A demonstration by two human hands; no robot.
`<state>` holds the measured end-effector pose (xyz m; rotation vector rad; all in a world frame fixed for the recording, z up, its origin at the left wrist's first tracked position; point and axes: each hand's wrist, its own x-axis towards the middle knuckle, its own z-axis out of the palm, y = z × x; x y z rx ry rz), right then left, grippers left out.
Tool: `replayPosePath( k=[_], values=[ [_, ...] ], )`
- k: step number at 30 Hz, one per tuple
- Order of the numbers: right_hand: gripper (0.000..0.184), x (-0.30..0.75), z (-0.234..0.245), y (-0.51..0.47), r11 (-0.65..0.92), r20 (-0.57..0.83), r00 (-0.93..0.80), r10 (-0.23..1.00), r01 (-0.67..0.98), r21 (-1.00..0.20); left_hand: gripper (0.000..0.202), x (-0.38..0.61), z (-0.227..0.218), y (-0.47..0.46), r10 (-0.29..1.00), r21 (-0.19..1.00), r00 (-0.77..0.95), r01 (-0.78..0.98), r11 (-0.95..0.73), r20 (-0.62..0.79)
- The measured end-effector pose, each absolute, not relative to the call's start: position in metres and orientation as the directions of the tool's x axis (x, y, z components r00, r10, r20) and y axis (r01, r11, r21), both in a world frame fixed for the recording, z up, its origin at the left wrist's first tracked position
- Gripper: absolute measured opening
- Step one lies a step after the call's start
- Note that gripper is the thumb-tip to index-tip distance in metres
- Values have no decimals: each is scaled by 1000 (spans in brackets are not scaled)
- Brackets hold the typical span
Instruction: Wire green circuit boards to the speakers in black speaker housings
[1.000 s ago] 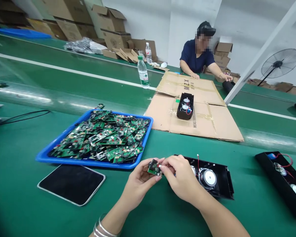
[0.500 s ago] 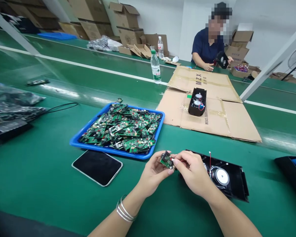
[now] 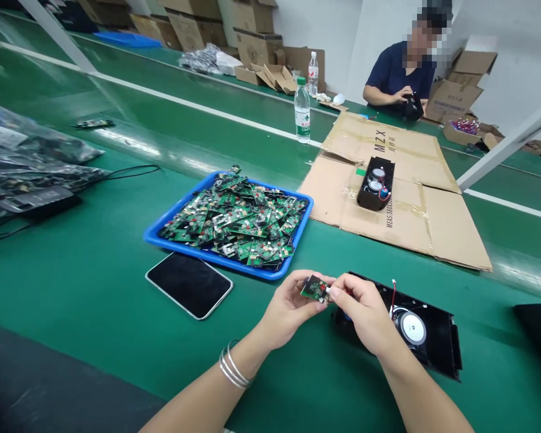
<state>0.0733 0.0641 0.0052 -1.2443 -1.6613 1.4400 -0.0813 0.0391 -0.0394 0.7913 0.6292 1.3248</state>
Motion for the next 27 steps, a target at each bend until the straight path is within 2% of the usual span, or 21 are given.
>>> replayPosePath(
  k=[6,12,15,20,23,27],
  values=[
    [35,71,4,60,-97,-168,-369,914,204,-974,33,-83,-41,37,980,874,114,-478,-87,160],
    [36,71,7,60,-70,-156,-336,929,253,-965,33,-83,-42,36,981,919,90,-372,-127,172],
    [36,70,7,59,-78,-159,-314,936,255,-964,32,-83,-40,35,974,931,52,-308,-196,222],
    [35,64,5,59,-178,-210,-334,919,124,-976,36,-82,-39,34,942,915,-4,-237,-327,336],
    [35,62,7,59,-188,-213,-337,917,107,-976,36,-82,-39,34,951,923,-2,-240,-300,308],
    [34,62,11,58,-137,-201,-334,921,205,-969,29,-82,-38,34,975,952,38,-228,-205,219]
  ],
)
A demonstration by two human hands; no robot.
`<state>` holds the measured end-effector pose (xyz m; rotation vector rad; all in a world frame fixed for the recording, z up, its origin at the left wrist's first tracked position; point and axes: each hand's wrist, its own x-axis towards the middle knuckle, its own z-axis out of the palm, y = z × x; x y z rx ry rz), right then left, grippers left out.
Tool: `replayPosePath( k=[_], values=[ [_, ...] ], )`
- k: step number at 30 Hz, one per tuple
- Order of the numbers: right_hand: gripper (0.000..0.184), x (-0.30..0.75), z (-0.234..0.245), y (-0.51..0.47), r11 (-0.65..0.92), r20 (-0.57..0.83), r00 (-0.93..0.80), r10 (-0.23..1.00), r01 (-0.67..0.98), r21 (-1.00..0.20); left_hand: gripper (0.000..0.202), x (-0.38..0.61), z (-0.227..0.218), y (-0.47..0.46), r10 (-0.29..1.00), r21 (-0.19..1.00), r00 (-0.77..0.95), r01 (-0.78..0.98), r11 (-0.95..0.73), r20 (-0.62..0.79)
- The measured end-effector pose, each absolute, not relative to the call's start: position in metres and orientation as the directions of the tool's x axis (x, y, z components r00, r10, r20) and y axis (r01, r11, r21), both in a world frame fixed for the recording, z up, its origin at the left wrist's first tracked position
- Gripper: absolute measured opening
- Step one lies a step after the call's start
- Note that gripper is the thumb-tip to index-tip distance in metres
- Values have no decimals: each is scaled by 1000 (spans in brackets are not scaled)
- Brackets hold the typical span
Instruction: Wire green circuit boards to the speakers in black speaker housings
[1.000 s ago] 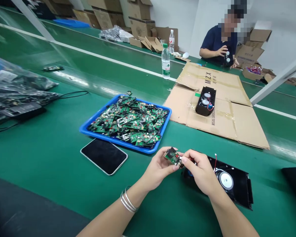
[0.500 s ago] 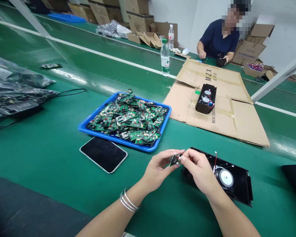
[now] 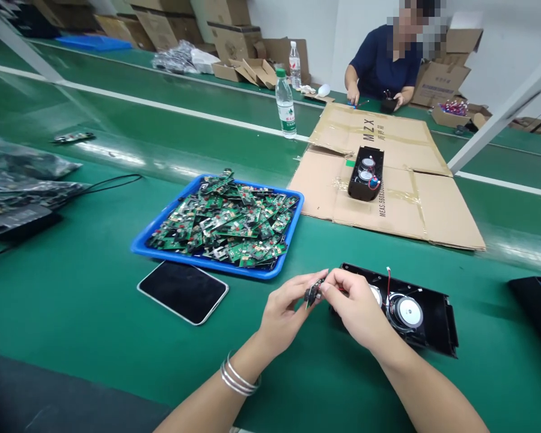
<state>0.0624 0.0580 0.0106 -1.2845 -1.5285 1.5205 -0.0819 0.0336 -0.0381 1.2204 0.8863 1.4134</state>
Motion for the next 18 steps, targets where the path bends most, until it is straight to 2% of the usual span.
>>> replayPosePath(
  k=[7,11,14,16,18],
  values=[
    [34,63,8,60,-58,-129,-383,915,190,-980,22,-79,-49,33,972,963,38,-148,-223,231],
    [31,64,11,62,-9,-126,-382,916,293,-956,25,-77,-55,35,983,960,82,-239,-142,166],
    [24,73,21,60,161,-52,-413,909,464,-871,31,-80,-52,39,987,965,129,-257,-58,93],
    [18,89,26,58,300,55,-414,908,555,-776,37,-85,-47,43,988,970,148,-241,-11,48],
    [20,115,27,54,364,149,-366,918,633,-683,46,-90,-42,45,981,970,195,-236,59,-12]
  ],
)
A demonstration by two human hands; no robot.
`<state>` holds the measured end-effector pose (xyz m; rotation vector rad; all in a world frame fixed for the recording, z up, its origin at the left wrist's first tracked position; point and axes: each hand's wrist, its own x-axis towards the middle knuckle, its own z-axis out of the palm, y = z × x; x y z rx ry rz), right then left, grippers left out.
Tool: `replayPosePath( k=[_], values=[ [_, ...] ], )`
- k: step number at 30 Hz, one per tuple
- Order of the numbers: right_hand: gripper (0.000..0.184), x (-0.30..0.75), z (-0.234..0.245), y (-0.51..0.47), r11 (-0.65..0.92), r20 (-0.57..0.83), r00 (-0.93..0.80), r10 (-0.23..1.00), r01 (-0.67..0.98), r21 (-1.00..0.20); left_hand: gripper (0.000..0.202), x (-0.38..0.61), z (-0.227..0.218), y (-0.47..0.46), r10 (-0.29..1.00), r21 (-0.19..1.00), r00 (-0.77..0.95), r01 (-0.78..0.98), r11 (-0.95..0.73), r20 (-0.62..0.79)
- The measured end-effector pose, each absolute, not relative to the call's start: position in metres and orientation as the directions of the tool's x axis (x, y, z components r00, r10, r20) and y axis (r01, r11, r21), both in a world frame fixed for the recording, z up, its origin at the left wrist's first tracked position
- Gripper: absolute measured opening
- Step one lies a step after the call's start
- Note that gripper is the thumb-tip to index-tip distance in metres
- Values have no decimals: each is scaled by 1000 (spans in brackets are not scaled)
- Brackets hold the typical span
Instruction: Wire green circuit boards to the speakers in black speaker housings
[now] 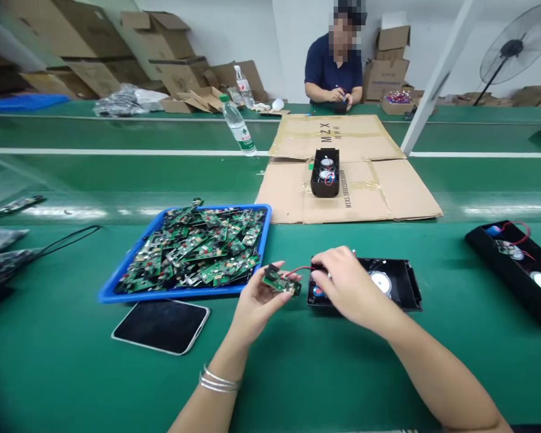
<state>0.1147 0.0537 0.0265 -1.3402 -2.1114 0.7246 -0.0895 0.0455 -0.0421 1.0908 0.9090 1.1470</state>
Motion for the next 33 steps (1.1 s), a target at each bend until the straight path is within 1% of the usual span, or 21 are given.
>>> replayPosePath(
  k=[1,2,5,7,9,11,14,16,18,20,21,23,25,26,29,33],
  values=[
    [21,130,25,51,356,169,-328,929,679,-642,48,-92,-39,47,972,967,232,-236,100,-44],
    [20,146,23,49,324,160,-289,944,725,-607,46,-94,-37,48,960,962,270,-236,140,-73],
    [17,186,12,39,199,28,-219,975,821,-535,36,-99,-29,48,919,951,367,-206,232,-144],
    [14,201,3,33,153,-37,-195,980,859,-489,32,-101,-23,45,872,947,449,-148,286,-194],
    [13,207,-6,30,125,-31,-152,988,898,-421,32,-101,-15,40,798,940,551,-64,334,-246],
    [15,206,-13,30,81,5,-85,996,932,-354,30,-96,-6,34,707,932,643,26,362,-293],
    [20,203,-19,31,27,39,-16,999,951,-308,27,-75,5,24,593,907,722,112,407,-355],
    [25,202,-21,31,23,53,-8,999,959,-282,24,-55,11,22,560,880,729,125,458,-395],
    [25,199,-21,31,72,63,-58,996,967,-246,22,-33,16,24,566,868,713,121,482,-414],
    [22,196,-23,30,142,65,-131,989,968,-206,21,-14,22,31,601,893,691,148,425,-401],
    [21,194,-23,30,169,65,-159,985,968,-188,20,-6,25,35,629,916,675,195,351,-385],
    [17,190,-26,30,188,72,-179,981,968,-167,17,5,30,44,706,931,625,338,140,-333],
    [16,187,-28,30,185,90,-173,981,969,-164,15,9,33,51,783,880,559,474,-33,-273],
    [15,187,-29,29,183,100,-169,981,969,-165,14,10,34,54,805,854,537,515,-74,-254],
    [14,187,-31,28,182,139,-159,977,968,-174,15,8,33,59,803,828,534,552,-95,-264],
    [20,189,-32,25,192,204,-153,967,962,-192,19,3,30,64,797,827,542,553,-100,-266]
  ],
)
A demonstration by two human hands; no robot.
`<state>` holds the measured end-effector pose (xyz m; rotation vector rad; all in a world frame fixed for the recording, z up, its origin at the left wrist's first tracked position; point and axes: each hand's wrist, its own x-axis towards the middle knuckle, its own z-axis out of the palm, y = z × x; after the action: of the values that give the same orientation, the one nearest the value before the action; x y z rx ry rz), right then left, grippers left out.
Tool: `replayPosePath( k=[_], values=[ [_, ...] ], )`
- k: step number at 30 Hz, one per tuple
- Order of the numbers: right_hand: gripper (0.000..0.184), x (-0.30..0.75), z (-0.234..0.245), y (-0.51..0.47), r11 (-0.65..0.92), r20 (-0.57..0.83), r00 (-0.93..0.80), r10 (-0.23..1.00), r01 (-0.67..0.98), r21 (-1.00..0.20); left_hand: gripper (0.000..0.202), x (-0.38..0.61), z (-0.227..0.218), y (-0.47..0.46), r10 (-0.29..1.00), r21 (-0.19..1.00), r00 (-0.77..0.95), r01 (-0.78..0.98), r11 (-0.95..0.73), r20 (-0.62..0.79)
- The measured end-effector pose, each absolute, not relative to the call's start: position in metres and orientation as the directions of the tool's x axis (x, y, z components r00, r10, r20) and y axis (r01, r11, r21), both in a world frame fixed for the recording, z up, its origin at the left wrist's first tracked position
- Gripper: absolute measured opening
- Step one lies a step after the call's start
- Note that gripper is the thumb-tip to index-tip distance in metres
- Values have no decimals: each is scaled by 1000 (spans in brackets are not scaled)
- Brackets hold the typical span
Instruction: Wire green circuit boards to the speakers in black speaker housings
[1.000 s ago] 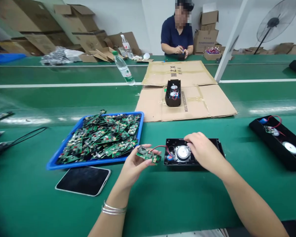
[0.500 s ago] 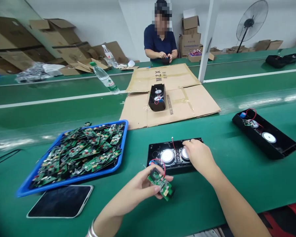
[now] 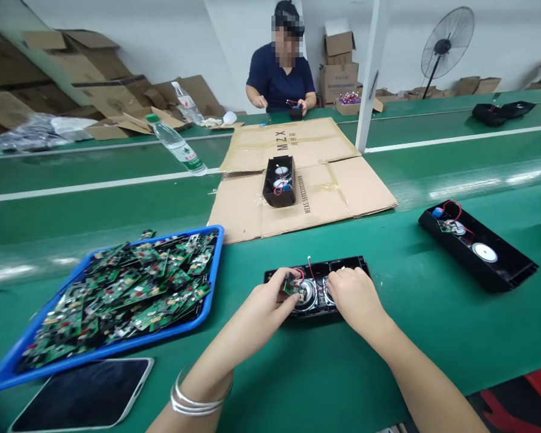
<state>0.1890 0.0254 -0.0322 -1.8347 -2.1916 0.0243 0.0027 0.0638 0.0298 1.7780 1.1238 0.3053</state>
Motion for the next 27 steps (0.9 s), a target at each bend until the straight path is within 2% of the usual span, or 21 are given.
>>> replayPosePath(
  k=[4,7,9,11,15,19,27],
  values=[
    [19,187,-32,24,264,311,-179,934,929,-259,22,-2,27,68,811,858,533,508,-79,-241],
    [26,182,-31,21,425,478,-204,854,805,-414,23,-5,27,70,823,857,521,509,-86,-226],
    [26,178,-31,19,483,529,-172,831,693,-535,22,-7,27,71,834,831,507,544,-114,-217],
    [22,175,-31,16,443,491,-104,865,617,-650,24,-8,26,71,835,819,507,559,-129,-215],
    [15,174,-32,14,229,283,30,959,508,-830,26,-11,25,70,809,836,536,537,-108,-240],
    [9,174,-29,16,185,217,1,976,525,-831,27,-12,26,69,808,821,530,561,-105,-259],
    [14,168,-23,17,296,306,-98,947,635,-714,30,-13,26,67,806,849,564,502,-164,-178]
  ],
)
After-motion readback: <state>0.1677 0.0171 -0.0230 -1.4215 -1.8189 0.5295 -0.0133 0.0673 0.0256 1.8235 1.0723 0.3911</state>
